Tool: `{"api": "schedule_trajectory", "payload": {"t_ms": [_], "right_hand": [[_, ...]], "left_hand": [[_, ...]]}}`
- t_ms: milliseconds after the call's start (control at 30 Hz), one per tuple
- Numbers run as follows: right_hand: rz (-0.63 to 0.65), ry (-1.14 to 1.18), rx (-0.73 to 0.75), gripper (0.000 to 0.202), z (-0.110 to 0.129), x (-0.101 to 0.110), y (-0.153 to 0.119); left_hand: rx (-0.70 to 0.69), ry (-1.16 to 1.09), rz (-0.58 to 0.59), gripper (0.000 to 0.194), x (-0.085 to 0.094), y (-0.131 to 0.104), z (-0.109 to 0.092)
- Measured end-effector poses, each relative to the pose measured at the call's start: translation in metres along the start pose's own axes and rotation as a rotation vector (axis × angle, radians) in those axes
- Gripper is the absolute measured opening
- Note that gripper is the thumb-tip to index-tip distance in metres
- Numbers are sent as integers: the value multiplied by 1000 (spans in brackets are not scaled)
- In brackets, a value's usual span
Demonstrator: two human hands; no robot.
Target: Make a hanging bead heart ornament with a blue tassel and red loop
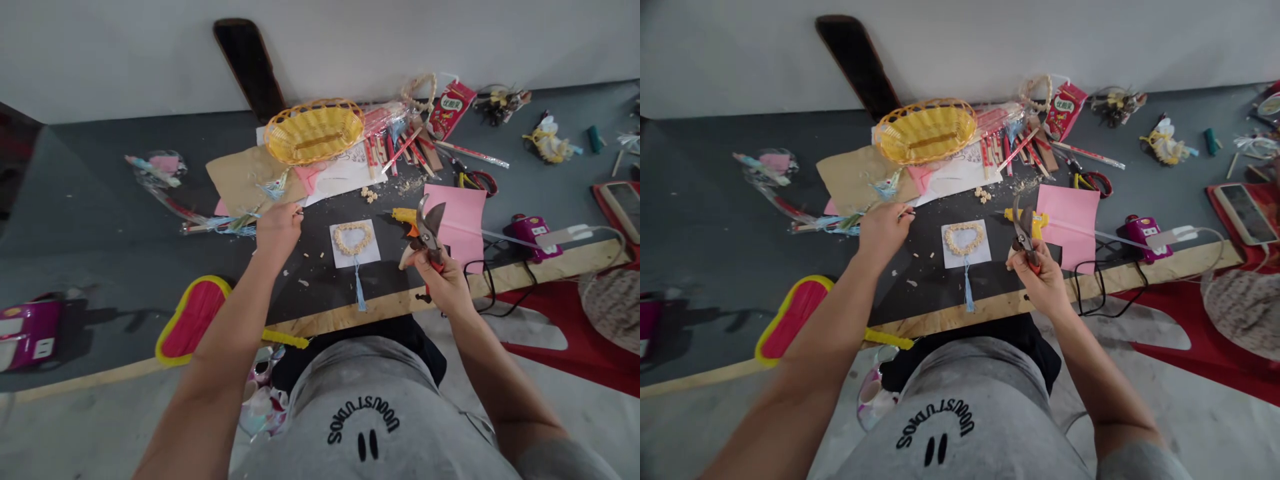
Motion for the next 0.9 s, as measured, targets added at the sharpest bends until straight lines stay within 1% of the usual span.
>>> {"api": "schedule_trajectory", "payload": {"t_ms": [167,300,367,500,633,700,800,900], "right_hand": [[3,-13,13,37,3,-2,-2],[-1,-27,-5,38,2,-1,-2],[2,-26,-9,36,2,-1,-2],[4,-26,-9,33,4,-1,0],[-4,-51,2,24,1,-2,2],[12,-22,0,21,-3,-4,2],[48,64,-9,23,-9,-7,2],[68,125,-21,28,-12,-8,1]], "left_hand": [[-13,88,48,37,-3,8,-2],[7,147,73,38,-3,6,-3],[-4,154,102,38,-1,1,-6],[-34,126,155,31,1,-13,-15],[-58,91,203,27,4,-28,-25],[-64,74,194,28,7,-35,-31],[-71,40,145,28,10,-45,-45],[-133,-11,99,28,8,-53,-65]]}}
Point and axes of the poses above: each hand's wrist, its own y-axis towards the middle knuckle, its own x-axis out of the back of the hand, z = x × y, the point moved 3 cm from there along y, towards the middle knuckle, and after that the axes turned 15 degrees about -x, right-handed, at the moved point
